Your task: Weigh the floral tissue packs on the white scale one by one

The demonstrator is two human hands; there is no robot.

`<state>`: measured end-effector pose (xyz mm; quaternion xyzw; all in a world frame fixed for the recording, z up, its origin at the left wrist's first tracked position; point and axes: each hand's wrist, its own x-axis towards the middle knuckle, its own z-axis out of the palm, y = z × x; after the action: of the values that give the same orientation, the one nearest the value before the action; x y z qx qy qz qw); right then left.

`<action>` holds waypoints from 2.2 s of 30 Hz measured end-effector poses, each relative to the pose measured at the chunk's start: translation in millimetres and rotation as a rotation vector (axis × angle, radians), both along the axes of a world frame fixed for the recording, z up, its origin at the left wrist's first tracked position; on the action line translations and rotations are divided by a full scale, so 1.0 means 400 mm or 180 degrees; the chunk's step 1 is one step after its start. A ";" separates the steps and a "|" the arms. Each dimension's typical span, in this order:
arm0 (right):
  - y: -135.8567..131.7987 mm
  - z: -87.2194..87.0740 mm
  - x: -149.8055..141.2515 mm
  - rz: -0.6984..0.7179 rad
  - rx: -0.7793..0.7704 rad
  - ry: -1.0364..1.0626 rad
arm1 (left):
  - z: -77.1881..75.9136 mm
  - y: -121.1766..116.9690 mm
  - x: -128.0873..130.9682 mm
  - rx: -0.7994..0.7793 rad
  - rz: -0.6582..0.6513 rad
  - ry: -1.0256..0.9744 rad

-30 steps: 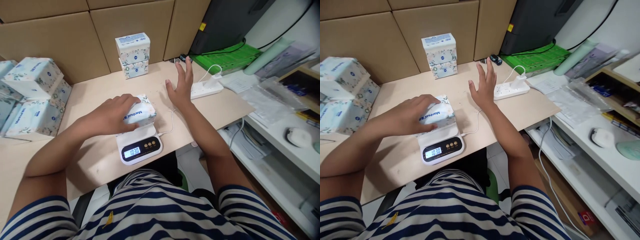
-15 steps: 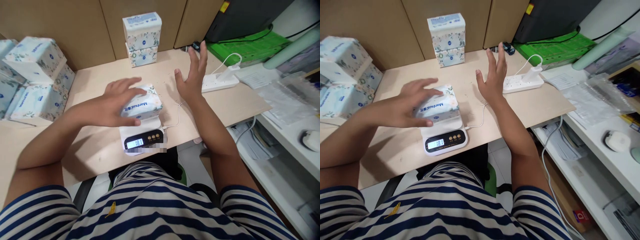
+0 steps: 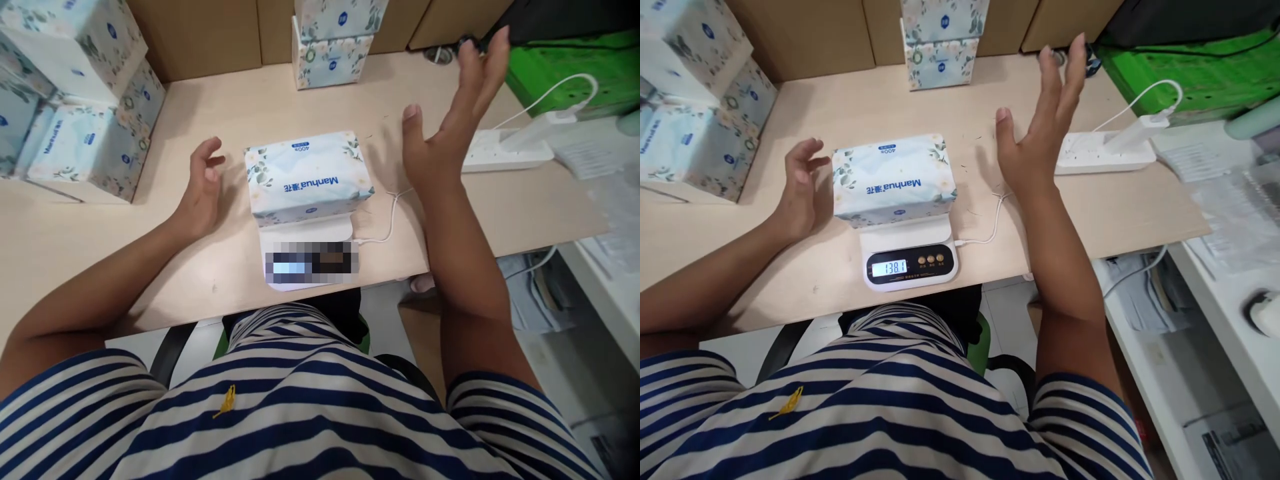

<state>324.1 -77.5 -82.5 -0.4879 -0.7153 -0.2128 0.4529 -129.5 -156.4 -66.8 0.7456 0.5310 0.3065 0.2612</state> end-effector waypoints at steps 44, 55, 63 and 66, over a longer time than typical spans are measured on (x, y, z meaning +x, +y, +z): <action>-0.173 0.129 -0.217 0.2228 -0.2257 0.3251 | -0.074 -0.026 0.038 0.0759 -0.0202 -0.1620; -0.193 0.019 -0.240 0.2960 -0.1493 0.0760 | -0.024 -0.087 0.117 0.0002 -0.0854 -0.1063; -0.151 0.010 -0.181 0.1962 -0.2489 0.0493 | -0.032 -0.086 0.116 -0.0021 -0.0625 -0.0934; -0.147 0.010 -0.184 0.2076 -0.2393 0.0482 | -0.033 -0.084 0.115 -0.0003 -0.0625 -0.0942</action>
<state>250.5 -136.2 -78.6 -0.3823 -0.8229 0.2482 0.3393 -83.5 -190.0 -79.8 0.7405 0.4115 0.3856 0.3656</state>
